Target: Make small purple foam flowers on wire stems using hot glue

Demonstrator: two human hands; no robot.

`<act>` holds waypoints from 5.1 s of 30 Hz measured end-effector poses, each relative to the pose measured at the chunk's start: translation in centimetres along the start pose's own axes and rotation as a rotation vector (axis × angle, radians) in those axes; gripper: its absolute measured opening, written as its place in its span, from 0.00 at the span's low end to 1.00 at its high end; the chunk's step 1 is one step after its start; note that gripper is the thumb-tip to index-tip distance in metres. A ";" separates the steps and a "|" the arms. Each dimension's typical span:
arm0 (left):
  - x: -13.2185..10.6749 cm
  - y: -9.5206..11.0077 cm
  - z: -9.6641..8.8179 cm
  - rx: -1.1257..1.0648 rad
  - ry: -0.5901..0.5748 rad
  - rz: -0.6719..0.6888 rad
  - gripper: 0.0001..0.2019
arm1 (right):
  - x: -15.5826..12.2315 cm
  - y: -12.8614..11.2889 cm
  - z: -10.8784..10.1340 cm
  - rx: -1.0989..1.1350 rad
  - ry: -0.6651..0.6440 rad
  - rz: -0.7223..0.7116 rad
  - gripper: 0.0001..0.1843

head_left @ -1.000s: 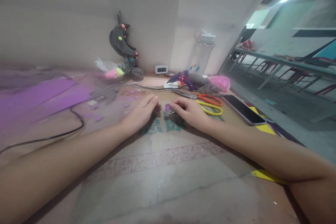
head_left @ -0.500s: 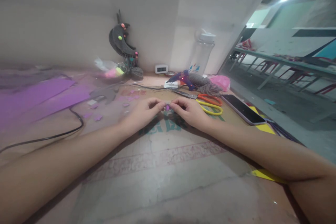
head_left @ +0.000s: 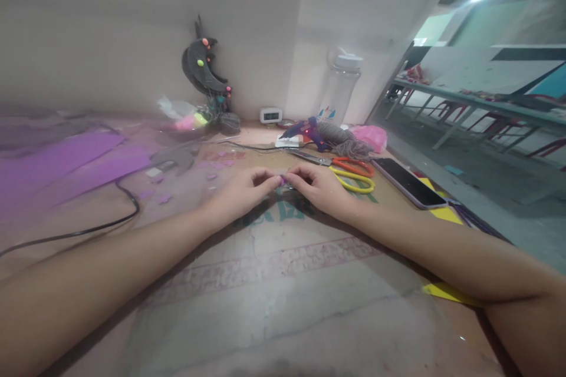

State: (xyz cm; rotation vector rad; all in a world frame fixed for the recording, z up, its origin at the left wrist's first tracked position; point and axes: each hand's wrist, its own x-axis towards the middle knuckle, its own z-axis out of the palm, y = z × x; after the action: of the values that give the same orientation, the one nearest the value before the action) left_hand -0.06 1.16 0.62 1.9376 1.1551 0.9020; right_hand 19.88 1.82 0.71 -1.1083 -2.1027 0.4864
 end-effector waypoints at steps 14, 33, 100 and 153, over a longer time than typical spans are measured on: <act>-0.1 0.4 0.0 -0.025 0.019 -0.039 0.16 | 0.0 0.1 0.1 0.017 -0.057 0.009 0.14; -0.2 0.5 0.0 0.000 0.039 -0.018 0.16 | 0.0 0.6 -0.2 0.057 -0.030 -0.104 0.14; -0.1 0.5 -0.1 0.082 0.079 -0.008 0.14 | 0.1 0.3 -0.4 -0.004 0.168 -0.171 0.07; -0.4 0.3 0.0 0.147 0.077 0.118 0.14 | 0.2 1.0 -0.2 -0.017 0.033 -0.189 0.10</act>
State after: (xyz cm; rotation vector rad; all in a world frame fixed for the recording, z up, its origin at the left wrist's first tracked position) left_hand -0.09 0.71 0.82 2.1245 1.1903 0.9858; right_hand 20.50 2.57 0.31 -0.9088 -2.1597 0.3580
